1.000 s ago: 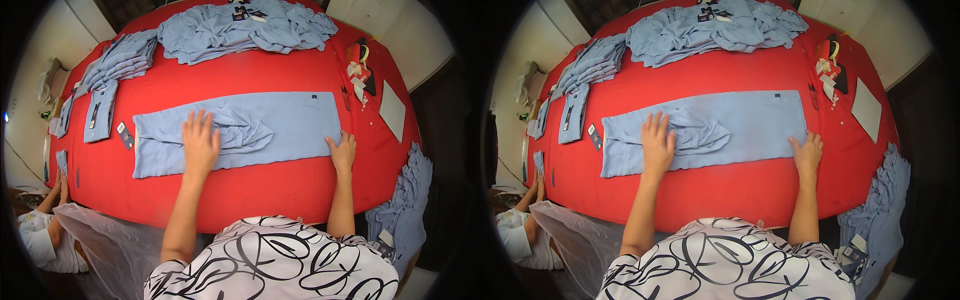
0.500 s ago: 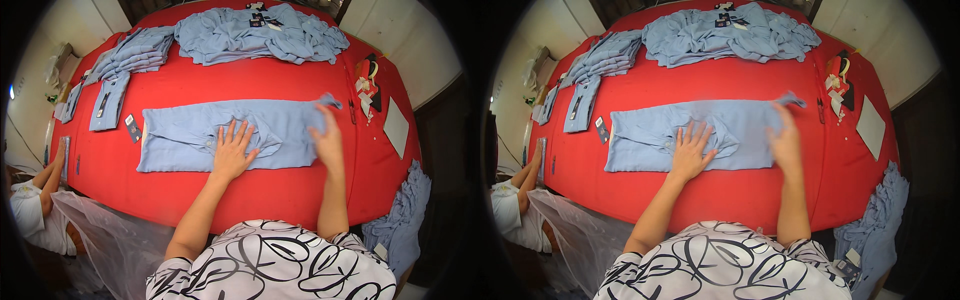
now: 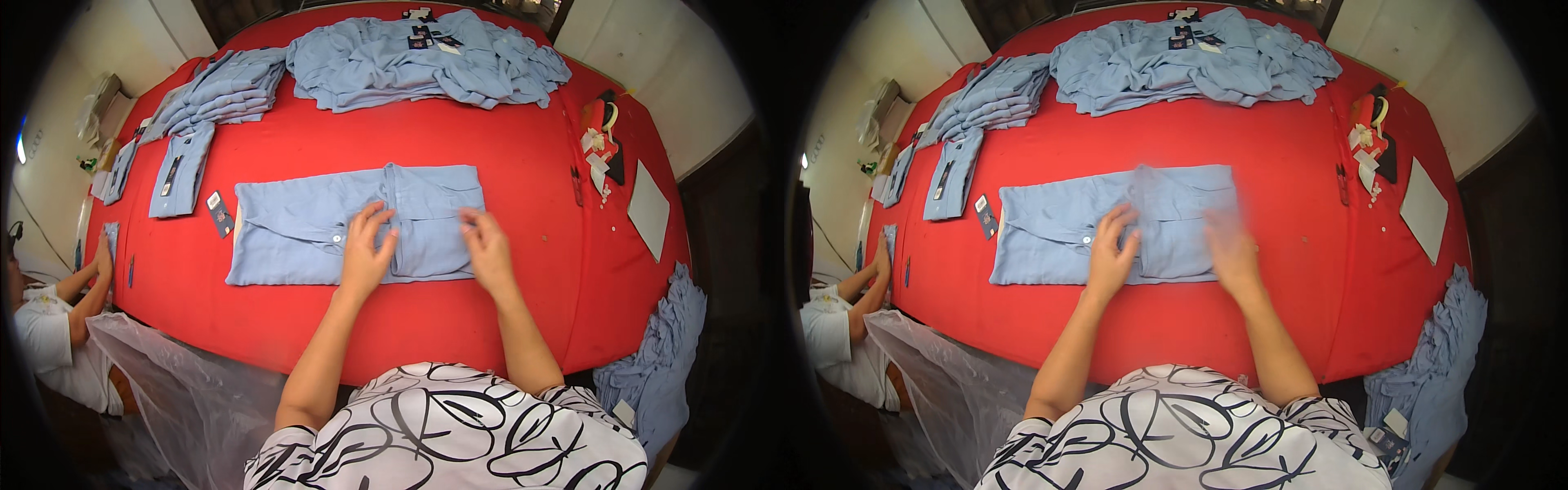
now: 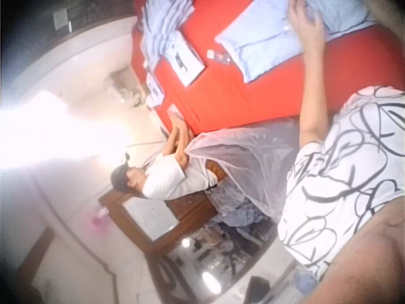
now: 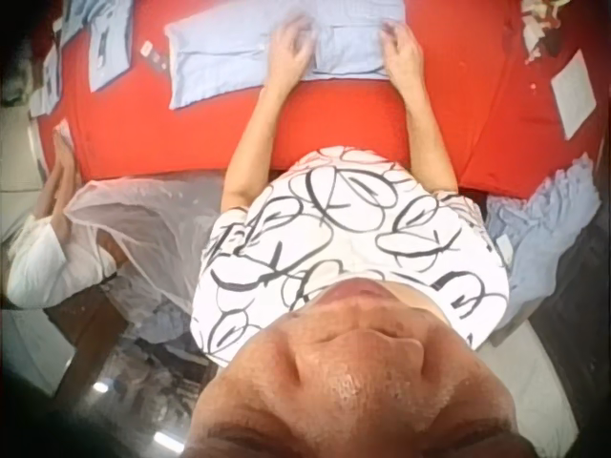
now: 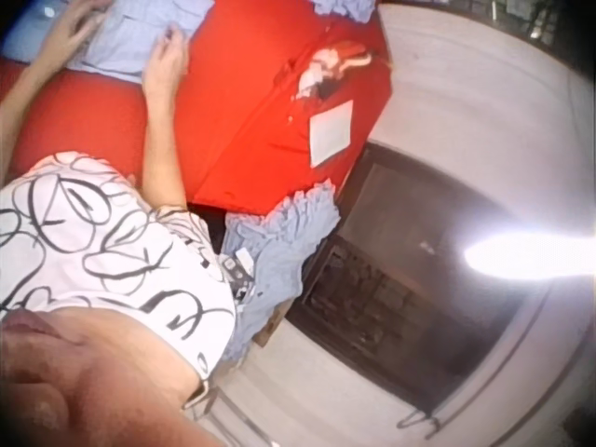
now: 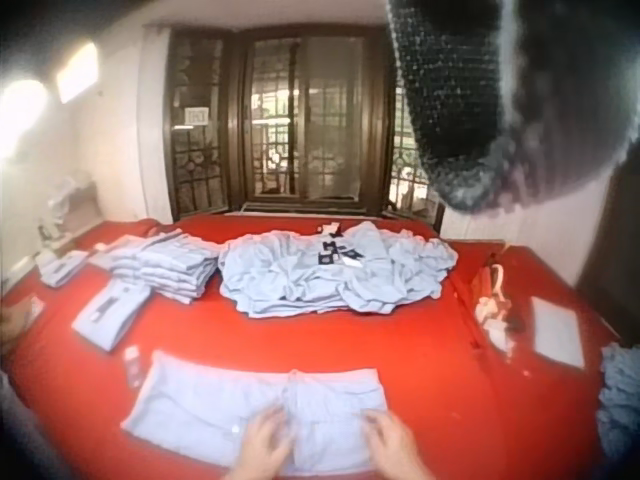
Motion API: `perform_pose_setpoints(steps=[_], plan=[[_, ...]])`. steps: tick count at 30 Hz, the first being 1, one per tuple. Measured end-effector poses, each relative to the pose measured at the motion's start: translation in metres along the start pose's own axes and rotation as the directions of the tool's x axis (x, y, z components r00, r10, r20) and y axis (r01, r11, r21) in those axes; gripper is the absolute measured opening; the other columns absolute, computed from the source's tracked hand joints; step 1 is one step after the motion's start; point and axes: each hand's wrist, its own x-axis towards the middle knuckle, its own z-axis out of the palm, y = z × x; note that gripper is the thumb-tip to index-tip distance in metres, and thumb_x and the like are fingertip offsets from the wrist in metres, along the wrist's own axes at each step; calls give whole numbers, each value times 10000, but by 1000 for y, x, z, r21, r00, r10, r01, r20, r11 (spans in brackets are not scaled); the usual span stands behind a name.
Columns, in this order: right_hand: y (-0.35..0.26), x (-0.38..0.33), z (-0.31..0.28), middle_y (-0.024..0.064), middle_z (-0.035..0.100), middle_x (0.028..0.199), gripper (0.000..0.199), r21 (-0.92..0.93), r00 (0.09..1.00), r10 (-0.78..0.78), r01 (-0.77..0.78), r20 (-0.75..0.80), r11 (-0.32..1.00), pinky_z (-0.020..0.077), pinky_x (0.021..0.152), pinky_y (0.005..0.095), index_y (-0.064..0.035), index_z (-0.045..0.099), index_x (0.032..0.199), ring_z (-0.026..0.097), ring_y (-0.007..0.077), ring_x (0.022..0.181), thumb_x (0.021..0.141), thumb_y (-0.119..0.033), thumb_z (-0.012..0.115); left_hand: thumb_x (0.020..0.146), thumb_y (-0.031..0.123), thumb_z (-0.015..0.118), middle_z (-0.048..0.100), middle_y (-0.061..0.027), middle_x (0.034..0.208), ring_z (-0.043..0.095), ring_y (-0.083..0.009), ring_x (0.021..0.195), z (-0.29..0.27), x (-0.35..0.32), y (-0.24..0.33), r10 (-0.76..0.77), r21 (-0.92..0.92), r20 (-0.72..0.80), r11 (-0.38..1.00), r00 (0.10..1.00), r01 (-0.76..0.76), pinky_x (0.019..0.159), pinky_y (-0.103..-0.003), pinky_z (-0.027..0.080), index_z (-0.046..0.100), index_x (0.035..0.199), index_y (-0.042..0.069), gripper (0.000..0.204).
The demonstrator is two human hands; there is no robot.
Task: The person folds garments on a large red surface by hand using a cardboard template. They align the template on the back of a blue shirt, fold the sides and sleeves inward, remove the template, and finish by folding the bottom up and attaching tags.
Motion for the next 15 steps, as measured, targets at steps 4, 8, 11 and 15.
perform_pose_setpoints(steps=[4,8,11,15], plan=[[50,21,-19,97,664,997,307,-88,961,56,-83,-271,993,515,727,300,0,632,1179,618,148,791,972,-215,558,791,236,768,536,-125,1270,483,-321,1163,16,-6,36,315,551,43,784,948,-286,1005,-411,390,673,1128,91,380],[63,42,-20,76,665,852,336,-57,969,182,-194,-166,979,519,708,291,17,618,1185,621,142,781,959,-229,585,753,270,806,545,-118,1245,485,-323,1136,4,-15,-1,225,498,112,830,968,-251,984,-439,394,684,1088,86,401],[48,56,-24,69,657,849,309,1,971,230,-230,-66,973,518,702,278,29,609,1172,614,131,783,941,-176,604,757,242,797,545,-119,1261,487,-329,1144,-4,-18,-5,156,380,139,904,978,-198,982,-449,394,690,1062,78,362],[52,56,-31,57,639,893,247,107,978,206,-207,13,973,518,705,272,34,598,1137,604,124,789,908,-56,612,789,153,747,563,-118,1255,502,-330,1132,-5,-10,24,197,535,171,805,966,-258,943,-428,428,700,1037,65,267]])
